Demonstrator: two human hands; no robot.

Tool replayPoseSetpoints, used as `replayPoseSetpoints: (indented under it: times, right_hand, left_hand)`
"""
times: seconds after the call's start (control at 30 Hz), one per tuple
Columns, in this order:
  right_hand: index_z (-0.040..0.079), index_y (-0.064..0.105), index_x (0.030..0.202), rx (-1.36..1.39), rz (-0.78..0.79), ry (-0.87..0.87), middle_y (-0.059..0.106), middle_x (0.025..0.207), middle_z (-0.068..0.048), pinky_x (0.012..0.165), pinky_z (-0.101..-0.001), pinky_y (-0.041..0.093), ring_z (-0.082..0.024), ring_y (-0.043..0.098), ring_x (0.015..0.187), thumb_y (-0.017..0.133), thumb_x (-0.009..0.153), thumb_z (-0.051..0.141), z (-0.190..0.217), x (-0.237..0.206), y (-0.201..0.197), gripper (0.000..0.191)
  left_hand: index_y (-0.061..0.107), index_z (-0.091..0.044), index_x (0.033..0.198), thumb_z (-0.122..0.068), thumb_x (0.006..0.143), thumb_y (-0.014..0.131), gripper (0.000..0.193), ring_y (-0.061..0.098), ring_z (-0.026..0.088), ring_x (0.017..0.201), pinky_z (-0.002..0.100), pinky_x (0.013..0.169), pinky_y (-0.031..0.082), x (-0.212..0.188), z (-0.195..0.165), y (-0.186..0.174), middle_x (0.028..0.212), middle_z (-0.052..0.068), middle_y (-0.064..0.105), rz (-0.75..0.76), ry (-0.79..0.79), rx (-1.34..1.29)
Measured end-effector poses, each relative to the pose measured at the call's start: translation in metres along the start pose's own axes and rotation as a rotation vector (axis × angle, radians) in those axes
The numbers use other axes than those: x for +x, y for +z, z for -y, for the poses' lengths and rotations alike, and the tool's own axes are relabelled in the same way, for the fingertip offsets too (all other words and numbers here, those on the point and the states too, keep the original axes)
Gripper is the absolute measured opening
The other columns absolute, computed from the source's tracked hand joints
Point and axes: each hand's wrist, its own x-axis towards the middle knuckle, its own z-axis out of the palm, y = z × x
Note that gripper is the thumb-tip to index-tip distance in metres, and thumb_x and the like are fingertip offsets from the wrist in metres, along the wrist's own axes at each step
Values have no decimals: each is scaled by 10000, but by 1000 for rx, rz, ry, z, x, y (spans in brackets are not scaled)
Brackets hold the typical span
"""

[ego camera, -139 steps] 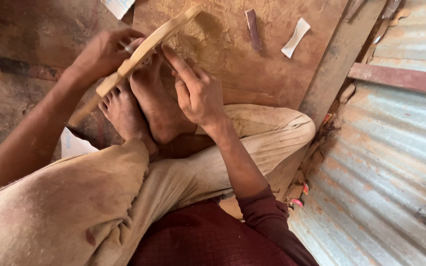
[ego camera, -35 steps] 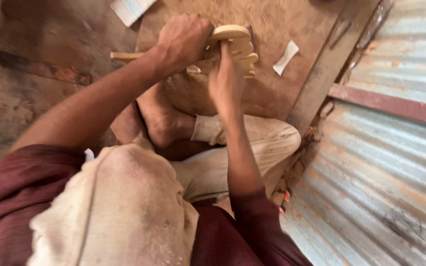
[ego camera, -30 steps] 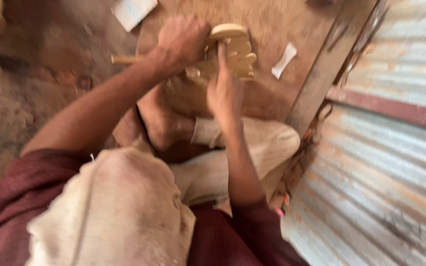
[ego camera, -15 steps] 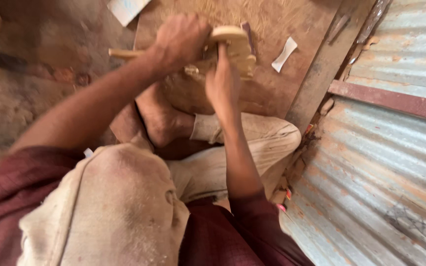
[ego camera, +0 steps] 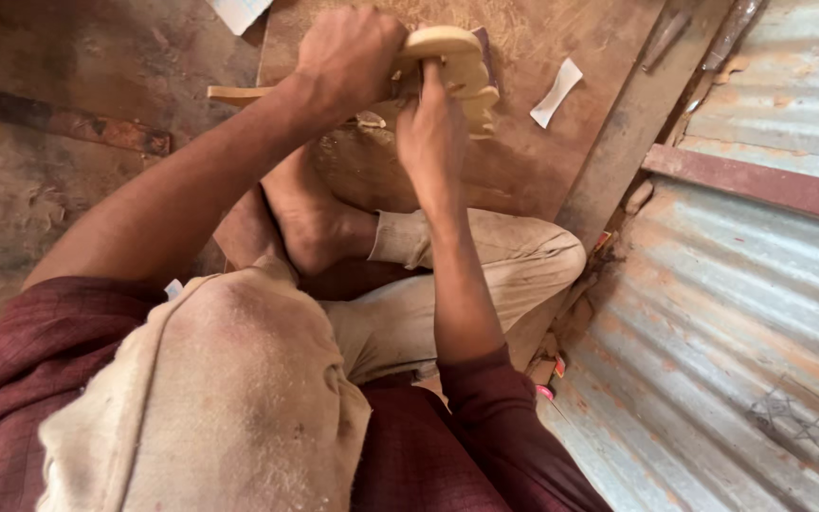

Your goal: The person carves a decorative wooden piece using a chisel and mallet while seated on the floor. They hold the wood steady with their feet and hands, striking the chisel to shape the ornate design.

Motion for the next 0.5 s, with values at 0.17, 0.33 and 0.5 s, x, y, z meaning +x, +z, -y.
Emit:
replayPoseSetpoints:
  times: [0.17, 0.33, 0.5]
  right_hand:
    - [113, 383, 1555, -157, 45, 121, 717, 916, -240, 707, -562, 521, -428, 703, 824, 627, 890, 32, 5, -1, -1, 713]
    - [122, 375, 1584, -130, 63, 95, 705, 1011, -274, 722, -568, 531, -451, 692, 879, 641, 901, 46, 9, -3, -9, 737]
    - [91, 412, 1530, -133, 14, 67, 721, 1033, -263, 772, -542, 552, -426, 712, 931, 662, 934, 119, 9, -1, -9, 647]
  left_hand:
    - [756, -17, 923, -406, 741, 912, 457, 734, 339, 701, 441, 595, 576, 2, -1, -6, 788, 187, 736, 67, 47, 12]
    - [780, -87, 925, -236, 738, 882, 260, 744, 327, 721, 441, 603, 580, 3, -3, -7, 835, 171, 747, 48, 16, -19]
    - [782, -68, 918, -182, 779, 859, 196, 749, 325, 734, 441, 613, 587, 2, 0, 0, 823, 173, 749, 54, -2, -6]
